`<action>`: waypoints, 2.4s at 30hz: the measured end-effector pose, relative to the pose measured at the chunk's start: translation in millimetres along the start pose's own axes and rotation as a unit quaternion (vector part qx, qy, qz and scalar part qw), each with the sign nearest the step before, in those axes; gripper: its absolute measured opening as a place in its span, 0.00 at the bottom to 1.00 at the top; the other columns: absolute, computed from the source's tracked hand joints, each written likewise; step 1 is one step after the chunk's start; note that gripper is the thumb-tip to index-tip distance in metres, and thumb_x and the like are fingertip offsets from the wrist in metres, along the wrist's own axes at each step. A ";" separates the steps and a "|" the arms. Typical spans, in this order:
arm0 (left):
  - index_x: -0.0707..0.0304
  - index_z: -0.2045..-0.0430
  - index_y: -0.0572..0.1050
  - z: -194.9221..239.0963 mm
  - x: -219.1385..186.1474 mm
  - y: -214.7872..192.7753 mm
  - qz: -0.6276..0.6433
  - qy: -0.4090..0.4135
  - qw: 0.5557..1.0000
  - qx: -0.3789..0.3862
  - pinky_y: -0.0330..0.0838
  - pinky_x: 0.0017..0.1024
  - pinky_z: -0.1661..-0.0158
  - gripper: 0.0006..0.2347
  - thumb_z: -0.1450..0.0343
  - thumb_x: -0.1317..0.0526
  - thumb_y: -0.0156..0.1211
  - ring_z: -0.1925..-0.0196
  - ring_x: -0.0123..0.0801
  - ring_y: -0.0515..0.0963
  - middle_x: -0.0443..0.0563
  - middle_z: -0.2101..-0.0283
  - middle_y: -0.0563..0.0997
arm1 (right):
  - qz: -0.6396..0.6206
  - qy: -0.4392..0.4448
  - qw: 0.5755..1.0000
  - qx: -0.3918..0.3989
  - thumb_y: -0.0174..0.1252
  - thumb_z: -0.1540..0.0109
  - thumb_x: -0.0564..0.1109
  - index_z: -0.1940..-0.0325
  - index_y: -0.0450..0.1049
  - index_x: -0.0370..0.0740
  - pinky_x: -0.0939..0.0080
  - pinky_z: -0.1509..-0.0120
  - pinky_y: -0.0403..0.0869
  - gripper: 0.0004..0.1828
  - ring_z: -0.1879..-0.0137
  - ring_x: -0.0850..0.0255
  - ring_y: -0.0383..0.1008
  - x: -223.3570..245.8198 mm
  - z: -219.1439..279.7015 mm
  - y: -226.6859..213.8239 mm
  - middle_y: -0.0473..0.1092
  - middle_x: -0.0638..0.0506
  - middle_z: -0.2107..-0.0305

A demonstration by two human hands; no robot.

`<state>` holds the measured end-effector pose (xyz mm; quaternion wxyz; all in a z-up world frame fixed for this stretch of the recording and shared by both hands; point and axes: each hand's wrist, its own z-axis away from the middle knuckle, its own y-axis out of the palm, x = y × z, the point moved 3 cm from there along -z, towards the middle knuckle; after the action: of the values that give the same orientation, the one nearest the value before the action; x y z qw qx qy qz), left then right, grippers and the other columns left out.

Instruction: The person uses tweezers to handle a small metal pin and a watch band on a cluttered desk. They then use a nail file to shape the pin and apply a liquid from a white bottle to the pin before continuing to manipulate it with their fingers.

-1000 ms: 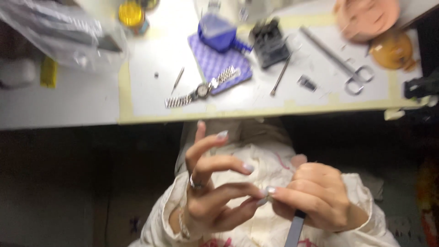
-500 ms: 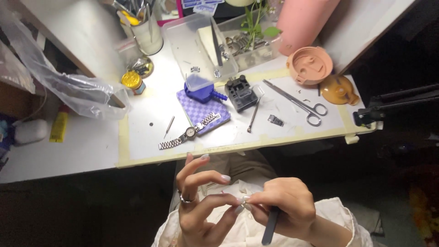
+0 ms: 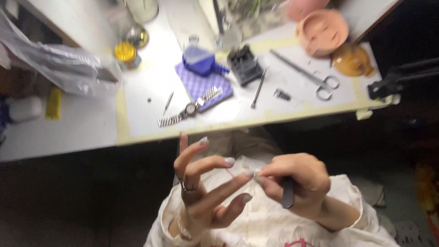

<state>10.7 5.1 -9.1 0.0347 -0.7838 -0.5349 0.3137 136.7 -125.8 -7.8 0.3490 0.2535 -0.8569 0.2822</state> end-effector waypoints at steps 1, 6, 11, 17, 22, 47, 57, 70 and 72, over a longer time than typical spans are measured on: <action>0.45 0.64 0.82 3.0 2.0 1.2 -0.002 -0.011 1.000 0.004 0.50 0.61 0.29 0.09 0.28 0.51 0.55 0.39 0.45 0.66 0.48 0.57 0.74 | -0.005 0.010 1.000 0.005 0.64 0.42 0.40 0.66 0.75 0.39 0.67 0.76 0.65 0.04 0.83 0.66 0.63 -0.2 -0.2 0.6 0.69 0.53 0.82; 0.49 0.66 0.82 7.1 12.5 -4.3 0.014 -0.011 0.999 -0.027 0.49 0.61 0.28 0.11 0.28 0.50 0.54 0.38 0.45 0.63 0.47 0.56 0.70 | 0.051 0.039 0.998 0.011 0.65 0.44 0.41 0.70 0.75 0.38 0.68 0.75 0.64 0.06 0.83 0.65 0.63 -4.6 0.2 3.2 0.66 0.52 0.86; 0.46 0.67 0.83 11.1 15.2 -3.5 0.010 -0.014 0.999 -0.027 0.46 0.58 0.28 0.12 0.27 0.49 0.53 0.38 0.41 0.62 0.45 0.56 0.70 | 0.038 0.009 0.998 0.044 0.64 0.44 0.38 0.66 0.74 0.34 0.65 0.76 0.61 0.06 0.83 0.63 0.59 -7.5 2.2 5.3 0.68 0.51 0.83; 0.46 0.67 0.84 11.3 16.4 -2.7 0.009 -0.012 1.000 -0.024 0.45 0.58 0.28 0.13 0.26 0.48 0.51 0.39 0.40 0.62 0.44 0.58 0.71 | 0.054 -0.023 0.995 0.086 0.61 0.41 0.37 0.61 0.73 0.33 0.61 0.75 0.57 0.07 0.82 0.60 0.55 -5.0 2.0 5.0 0.62 0.50 0.85; 0.46 0.68 0.83 15.0 17.5 -0.9 0.014 -0.025 0.999 -0.037 0.46 0.59 0.27 0.10 0.27 0.50 0.55 0.39 0.39 0.62 0.42 0.56 0.69 | 0.062 -0.047 0.990 0.116 0.61 0.41 0.38 0.60 0.73 0.32 0.61 0.74 0.61 0.08 0.82 0.59 0.59 -6.9 6.3 1.6 0.65 0.50 0.83; 0.44 0.67 0.82 8.8 28.3 7.2 0.270 -0.081 0.959 0.017 0.52 0.54 0.25 0.05 0.32 0.52 0.67 0.33 0.48 0.63 0.52 0.52 0.70 | 0.062 -0.132 0.985 0.092 0.59 0.39 0.42 0.61 0.73 0.37 0.62 0.74 0.62 0.07 0.82 0.63 0.61 -5.1 0.3 5.0 0.64 0.55 0.85; 0.50 0.71 0.80 6.7 17.3 19.5 0.314 -0.115 0.943 -0.009 0.57 0.55 0.30 0.05 0.32 0.55 0.68 0.40 0.46 0.68 0.53 0.53 0.72 | 0.047 -0.194 0.980 0.024 0.58 0.38 0.43 0.61 0.76 0.36 0.65 0.76 0.62 0.07 0.83 0.63 0.62 -6.6 8.9 6.6 0.66 0.54 0.84; 0.50 0.73 0.79 9.3 4.6 20.2 0.255 -0.073 0.962 -0.060 0.56 0.58 0.29 0.03 0.31 0.57 0.66 0.38 0.48 0.67 0.49 0.57 0.72 | 0.085 -0.222 0.971 -0.029 0.60 0.39 0.44 0.65 0.76 0.38 0.68 0.77 0.65 0.07 0.83 0.64 0.63 -7.6 15.6 5.7 0.65 0.54 0.84; 0.51 0.73 0.80 9.1 3.3 19.0 0.256 -0.081 0.962 -0.050 0.57 0.59 0.29 0.03 0.32 0.57 0.67 0.37 0.47 0.67 0.49 0.57 0.72 | 0.080 -0.225 0.971 -0.017 0.60 0.38 0.43 0.62 0.76 0.37 0.68 0.77 0.63 0.06 0.83 0.64 0.60 -7.3 14.8 5.2 0.63 0.54 0.85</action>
<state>22.1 -2.7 -25.3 -0.1297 -0.8669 -0.3328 0.3477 131.3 -130.2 -23.7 0.1279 0.2351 -0.9356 0.2305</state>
